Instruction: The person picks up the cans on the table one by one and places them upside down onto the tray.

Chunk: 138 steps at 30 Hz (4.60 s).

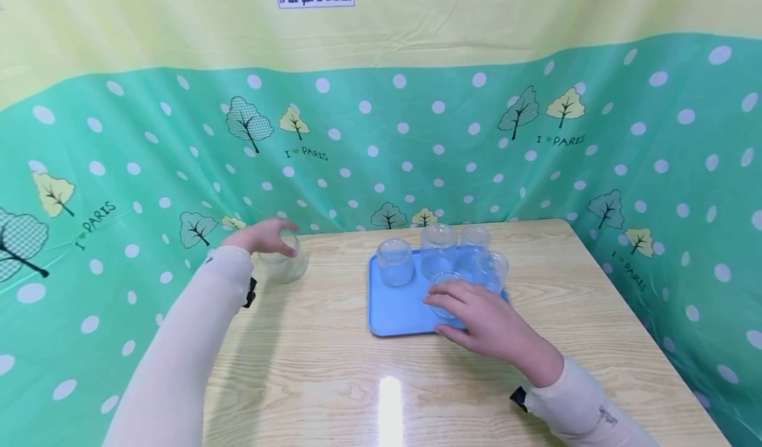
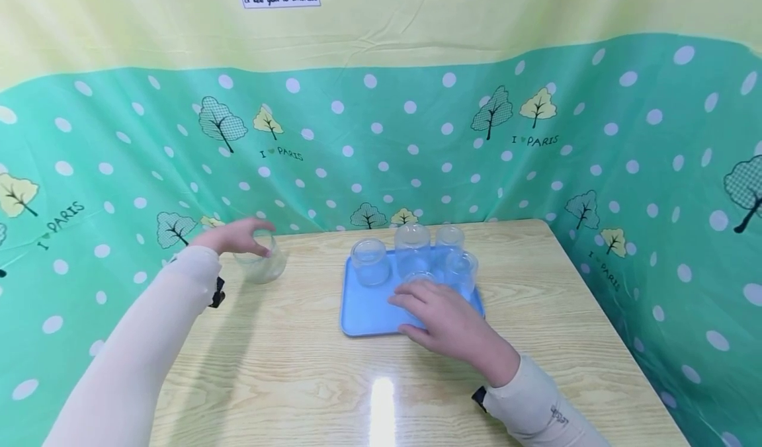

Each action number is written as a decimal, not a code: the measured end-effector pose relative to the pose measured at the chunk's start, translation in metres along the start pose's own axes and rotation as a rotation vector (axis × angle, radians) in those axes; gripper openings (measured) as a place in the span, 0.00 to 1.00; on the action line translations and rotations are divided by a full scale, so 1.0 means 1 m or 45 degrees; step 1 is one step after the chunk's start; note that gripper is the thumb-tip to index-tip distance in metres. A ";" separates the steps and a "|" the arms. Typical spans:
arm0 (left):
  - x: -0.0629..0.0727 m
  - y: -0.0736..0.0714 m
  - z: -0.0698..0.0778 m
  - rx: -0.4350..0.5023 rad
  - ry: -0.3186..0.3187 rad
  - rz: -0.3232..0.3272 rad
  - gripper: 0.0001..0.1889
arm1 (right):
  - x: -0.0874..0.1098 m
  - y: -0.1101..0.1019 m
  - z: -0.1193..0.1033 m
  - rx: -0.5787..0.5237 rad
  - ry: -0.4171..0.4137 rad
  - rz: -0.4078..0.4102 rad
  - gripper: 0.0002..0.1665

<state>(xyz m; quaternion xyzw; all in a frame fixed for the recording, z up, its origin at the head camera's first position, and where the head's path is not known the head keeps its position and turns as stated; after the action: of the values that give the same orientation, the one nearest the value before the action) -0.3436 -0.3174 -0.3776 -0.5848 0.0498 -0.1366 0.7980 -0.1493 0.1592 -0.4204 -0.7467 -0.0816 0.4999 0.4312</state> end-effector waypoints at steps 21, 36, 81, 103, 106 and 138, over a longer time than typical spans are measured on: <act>0.002 0.000 0.005 -0.022 -0.096 -0.047 0.40 | 0.001 0.003 -0.002 0.006 -0.007 -0.011 0.28; 0.000 0.003 0.001 -0.014 -0.063 -0.064 0.40 | 0.002 0.003 -0.003 -0.007 -0.028 -0.024 0.27; 0.041 -0.018 0.018 0.002 0.163 0.144 0.39 | 0.002 0.003 -0.005 -0.016 -0.026 -0.050 0.25; 0.076 -0.012 0.065 0.044 0.385 0.306 0.40 | 0.001 -0.004 -0.001 0.009 -0.012 -0.034 0.26; 0.082 -0.010 0.072 0.049 0.400 0.318 0.39 | 0.001 -0.003 -0.001 0.013 -0.012 -0.025 0.27; 0.117 0.017 0.105 0.303 0.655 0.515 0.39 | -0.002 -0.013 0.003 -0.017 -0.036 0.111 0.22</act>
<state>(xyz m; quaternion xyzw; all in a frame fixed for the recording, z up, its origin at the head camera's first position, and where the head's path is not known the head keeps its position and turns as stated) -0.2037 -0.2481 -0.3515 -0.4126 0.3479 -0.1234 0.8328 -0.1491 0.1677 -0.4101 -0.7453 -0.0584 0.5281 0.4027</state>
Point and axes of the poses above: each hand's wrist, its own x-axis away from the middle knuckle, its own y-axis out of the palm, z = x × y, the point moved 1 cm from there along -x, towards the middle knuckle, and after that the axes turned 14 degrees about z, right-handed, at the moved point
